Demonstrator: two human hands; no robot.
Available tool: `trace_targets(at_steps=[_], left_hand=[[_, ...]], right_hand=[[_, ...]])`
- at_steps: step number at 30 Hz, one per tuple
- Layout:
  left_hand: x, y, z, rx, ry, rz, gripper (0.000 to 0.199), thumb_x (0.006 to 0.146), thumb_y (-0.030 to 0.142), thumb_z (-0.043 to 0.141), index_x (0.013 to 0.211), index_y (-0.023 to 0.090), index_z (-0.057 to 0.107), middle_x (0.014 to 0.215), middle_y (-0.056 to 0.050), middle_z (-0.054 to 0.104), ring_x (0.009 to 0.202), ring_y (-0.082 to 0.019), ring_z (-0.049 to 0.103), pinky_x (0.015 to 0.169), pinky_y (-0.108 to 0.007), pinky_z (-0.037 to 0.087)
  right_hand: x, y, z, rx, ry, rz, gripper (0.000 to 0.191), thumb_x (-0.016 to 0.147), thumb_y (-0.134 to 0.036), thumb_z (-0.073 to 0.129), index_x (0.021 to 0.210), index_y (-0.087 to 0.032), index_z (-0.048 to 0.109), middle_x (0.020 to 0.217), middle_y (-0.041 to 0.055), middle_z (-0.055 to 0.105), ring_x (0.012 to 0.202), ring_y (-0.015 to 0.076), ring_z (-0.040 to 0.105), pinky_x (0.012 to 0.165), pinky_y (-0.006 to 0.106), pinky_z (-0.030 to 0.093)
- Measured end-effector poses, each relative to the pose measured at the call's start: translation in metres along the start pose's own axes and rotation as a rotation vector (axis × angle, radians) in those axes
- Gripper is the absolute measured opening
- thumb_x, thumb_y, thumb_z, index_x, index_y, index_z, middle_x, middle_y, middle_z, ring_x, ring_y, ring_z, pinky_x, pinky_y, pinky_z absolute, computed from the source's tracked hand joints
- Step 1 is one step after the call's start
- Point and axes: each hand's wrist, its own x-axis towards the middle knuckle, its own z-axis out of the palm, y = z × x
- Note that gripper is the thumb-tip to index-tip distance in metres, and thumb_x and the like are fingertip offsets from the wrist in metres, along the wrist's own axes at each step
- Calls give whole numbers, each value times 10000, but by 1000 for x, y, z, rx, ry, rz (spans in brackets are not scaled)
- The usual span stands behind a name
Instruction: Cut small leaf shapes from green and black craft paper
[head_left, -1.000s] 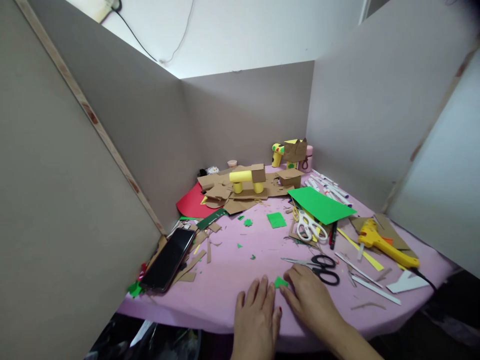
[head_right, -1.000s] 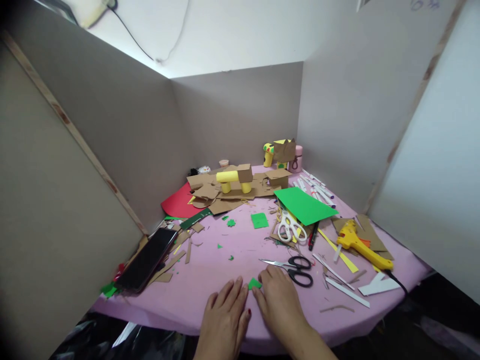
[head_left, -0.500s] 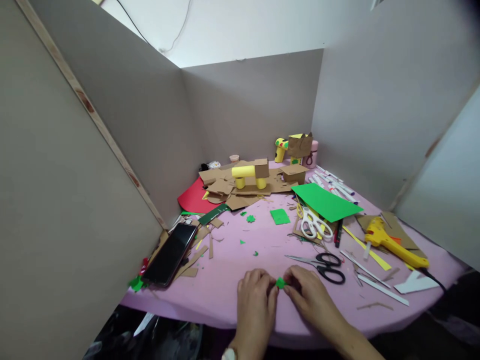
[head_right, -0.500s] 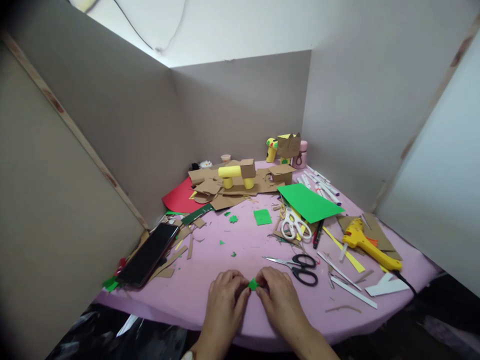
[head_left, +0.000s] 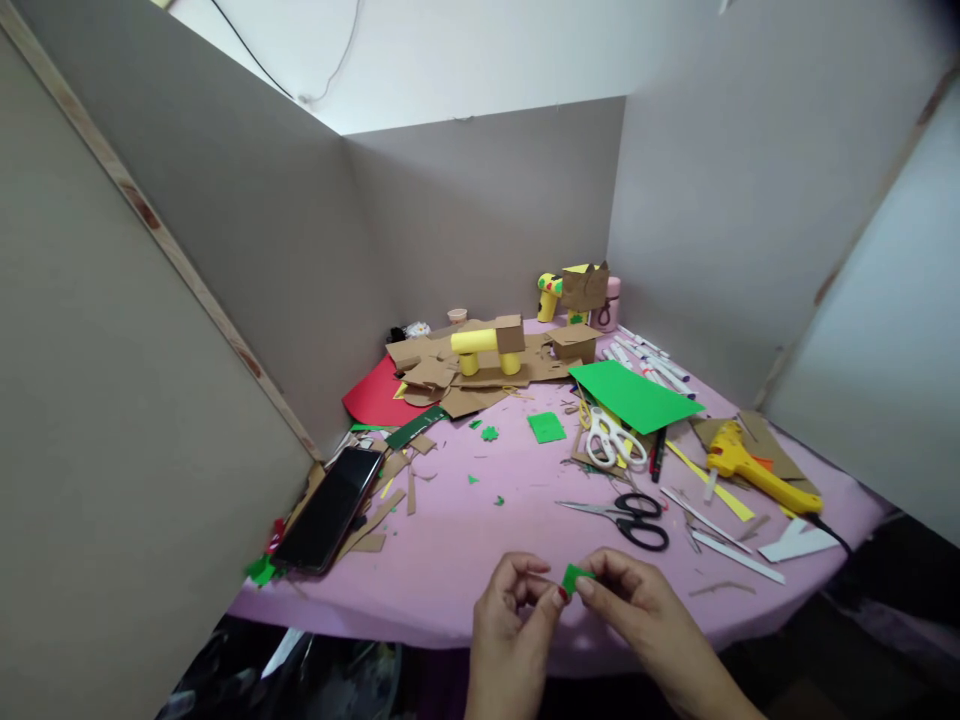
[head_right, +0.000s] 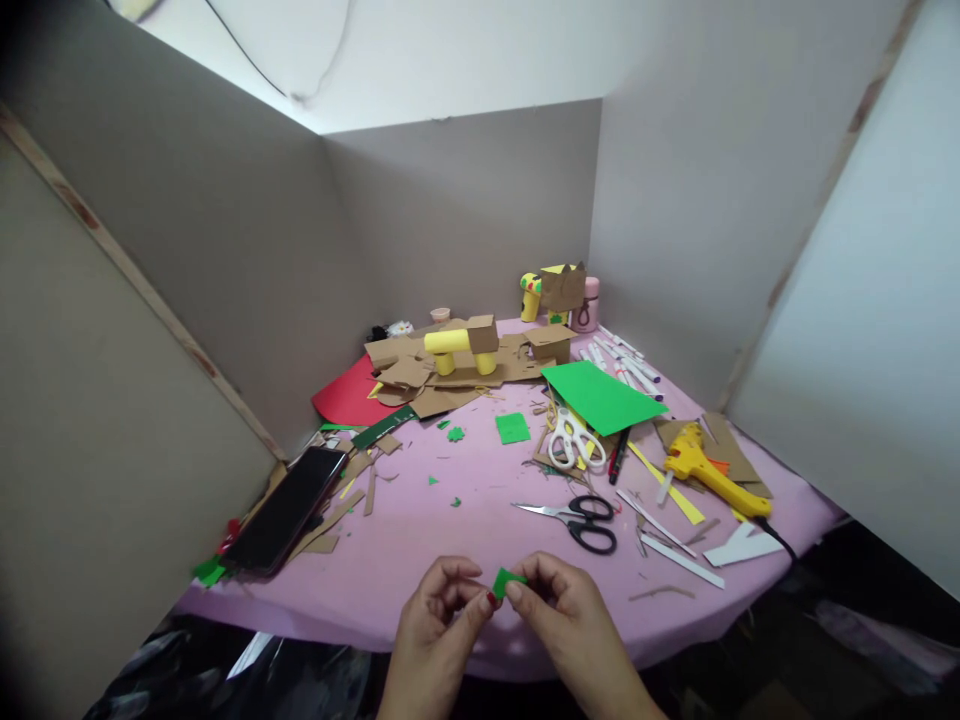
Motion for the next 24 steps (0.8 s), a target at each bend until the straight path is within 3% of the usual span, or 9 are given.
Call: trace_targets(at_steps=[6,11,16,19,24], left_hand=[[-14,13,1,-225,-74,-71,349,731,328,680,1008,154,559,646,5,644,655,-140,583,652,-235,410],[-23,29,0,-162,-210,-139,363,812,489,535,801,138,629,602,-24,652,621,-154,581,629,-243,428],[-28,34,1,73,-208,-40,391,813,496,516,609,165,557,544,-8,597,542,-134,484,560,-223,353],[-32,35,0,157,-163,49,389,850,467,460,603,177,533,537,4,549,523,-131,445,528,-223,319],[-36,38,0,182,-157,115,329,868,436,435,685,184,538,595,13,507,552,-136,453,541,-222,333]], right_hand=[[-14,-12,-5,292,10,112,330,735,-439,652,598,-170,520,528,-65,449,518,106,380,521,222,320],[-22,-21,-7,341,-14,141,334,715,-444,678,600,-170,525,511,-70,438,497,100,360,503,223,306],[-27,-24,-6,341,-33,118,282,730,-412,680,641,-170,564,570,-56,468,547,113,412,537,226,356],[-31,-23,-2,303,-36,102,269,747,-430,657,702,-179,572,629,-37,505,608,135,453,584,244,391],[-34,-29,3,131,-31,24,310,804,-437,578,629,-187,522,587,-29,512,596,147,459,583,256,383]])
